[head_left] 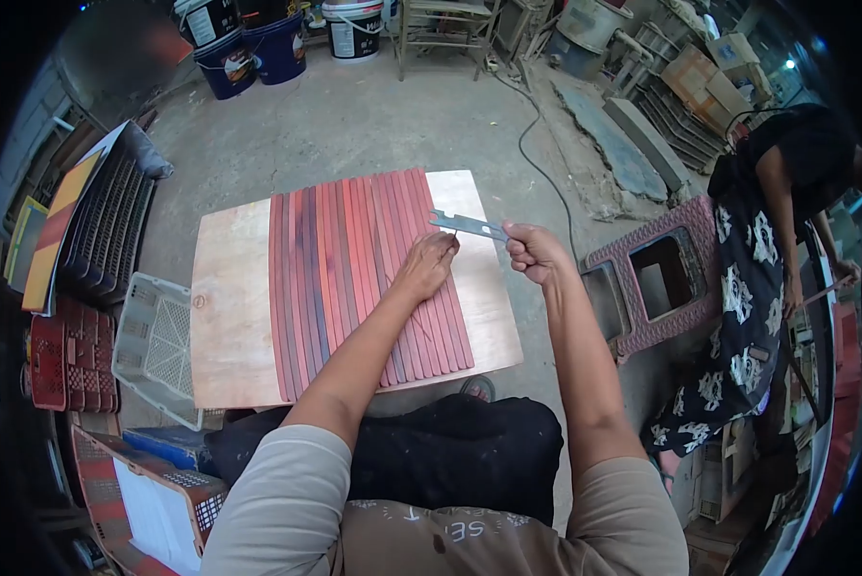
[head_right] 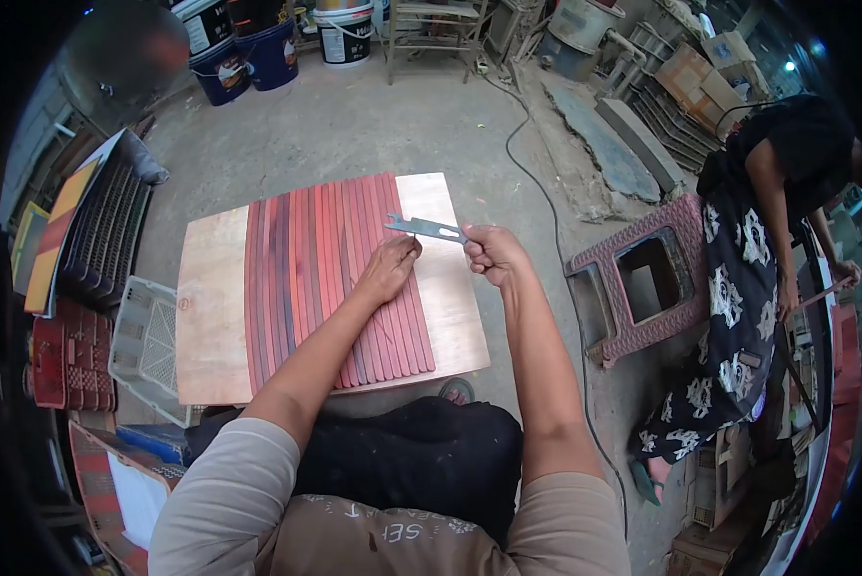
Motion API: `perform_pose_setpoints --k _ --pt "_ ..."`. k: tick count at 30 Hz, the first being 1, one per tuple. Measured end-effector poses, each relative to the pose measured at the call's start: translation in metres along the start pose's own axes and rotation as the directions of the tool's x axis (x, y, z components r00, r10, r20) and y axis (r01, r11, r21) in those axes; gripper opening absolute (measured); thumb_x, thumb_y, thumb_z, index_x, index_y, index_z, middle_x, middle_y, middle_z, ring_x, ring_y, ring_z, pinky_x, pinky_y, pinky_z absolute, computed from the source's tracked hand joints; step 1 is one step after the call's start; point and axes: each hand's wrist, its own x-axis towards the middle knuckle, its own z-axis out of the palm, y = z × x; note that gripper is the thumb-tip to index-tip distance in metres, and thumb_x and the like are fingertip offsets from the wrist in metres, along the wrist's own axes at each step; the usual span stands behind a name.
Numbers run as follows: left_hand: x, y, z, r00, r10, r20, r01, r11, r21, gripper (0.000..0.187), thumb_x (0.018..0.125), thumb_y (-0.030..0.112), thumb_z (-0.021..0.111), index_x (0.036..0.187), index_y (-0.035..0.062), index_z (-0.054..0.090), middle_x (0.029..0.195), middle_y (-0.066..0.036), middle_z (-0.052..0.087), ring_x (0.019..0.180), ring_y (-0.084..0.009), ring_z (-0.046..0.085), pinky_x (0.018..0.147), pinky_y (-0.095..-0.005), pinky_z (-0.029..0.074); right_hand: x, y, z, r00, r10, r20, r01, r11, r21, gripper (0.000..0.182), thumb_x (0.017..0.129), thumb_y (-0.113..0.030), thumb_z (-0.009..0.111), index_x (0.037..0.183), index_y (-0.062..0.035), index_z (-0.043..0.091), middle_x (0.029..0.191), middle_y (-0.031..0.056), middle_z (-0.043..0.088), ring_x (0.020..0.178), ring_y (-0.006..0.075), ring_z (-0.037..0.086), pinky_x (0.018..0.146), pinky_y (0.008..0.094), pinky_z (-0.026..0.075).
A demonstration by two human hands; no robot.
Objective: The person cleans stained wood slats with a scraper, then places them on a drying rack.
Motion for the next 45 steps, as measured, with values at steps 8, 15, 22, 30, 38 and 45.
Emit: perform_pose_setpoints --k 8,15,22,30,38,45 --pt "0.006 -0.006 -0.001 1.000 0.020 0.006 -0.020 1.000 0.013 0.019 0.082 0.014 0.041 0.081 -0.0009 0.052 0.083 -0.017 0.055 0.086 -0.0333 0.051 0.081 -0.0409 0.037 0.014 0.005 -0.011 0.991 0.127 0.026 -0.127 0.992 -0.025 0.016 0.088 -0.019 0.049 0.075 -0.0104 0.048 0.049 -0.0046 0.038 0.034 0.0042 0.023 0.036 0.0212 0.024" --pt "-0.002 -0.012 0.011 0.983 0.097 -0.158 -0.085 0.993 0.077 0.020 0.083 0.015 0.042 0.083 -0.0019 0.052 0.084 -0.019 0.054 0.088 -0.0342 0.050 0.081 -0.0422 0.037 -0.006 0.025 0.003 0.987 0.029 -0.155 -0.005 0.988 0.152 0.018 0.087 -0.023 0.054 0.075 -0.0117 0.046 0.052 -0.0041 0.039 0.037 0.0039 0.025 0.036 0.0187 0.024" --pt "0.003 -0.002 -0.002 0.999 -0.048 0.011 0.048 0.998 -0.035 0.019 0.078 0.015 0.049 0.089 0.0002 0.053 0.087 -0.020 0.055 0.086 -0.0338 0.053 0.076 -0.0395 0.042 -0.114 0.048 0.047 0.968 -0.215 0.128 0.154 0.914 0.374 0.030 0.082 -0.008 0.057 0.109 -0.0009 0.049 0.082 0.0074 0.058 0.064 0.0142 0.057 0.061 0.0248 0.049" --pt "-0.050 0.014 -0.071 0.942 -0.121 -0.313 0.109 0.993 -0.055 0.037 0.075 0.011 0.053 0.110 -0.0021 0.050 0.104 -0.017 0.055 0.098 -0.0270 0.053 0.087 -0.0331 0.041 -0.101 0.098 0.058 0.973 -0.223 0.064 0.232 0.919 -0.320 0.018 0.084 -0.012 0.052 0.092 0.0028 0.057 0.072 0.0123 0.060 0.072 0.0209 0.062 0.063 0.0303 0.048" --pt "-0.178 -0.014 -0.152 0.704 -0.460 -0.541 0.520 0.853 -0.050 0.045 0.077 0.016 0.049 0.116 -0.0065 0.045 0.120 -0.020 0.047 0.116 -0.0310 0.041 0.098 -0.0352 0.030 -0.065 0.176 0.081 0.923 -0.384 -0.001 0.038 0.094 -0.995 0.016 0.072 -0.012 0.054 0.073 0.0027 0.061 0.073 0.0257 0.060 0.073 0.0381 0.061 0.064 0.0452 0.048" --pt "-0.231 -0.112 -0.142 0.511 -0.858 -0.054 0.544 0.371 -0.753 0.052 0.077 0.028 0.044 0.122 0.0013 0.041 0.117 -0.020 0.047 0.108 -0.0313 0.047 0.091 -0.0403 0.037 -0.073 0.183 0.090 0.853 -0.506 0.129 0.091 -0.100 -0.991 0.012 0.073 -0.007 0.050 0.077 0.0014 0.057 0.072 0.0236 0.061 0.071 0.0374 0.061 0.061 0.0459 0.049"
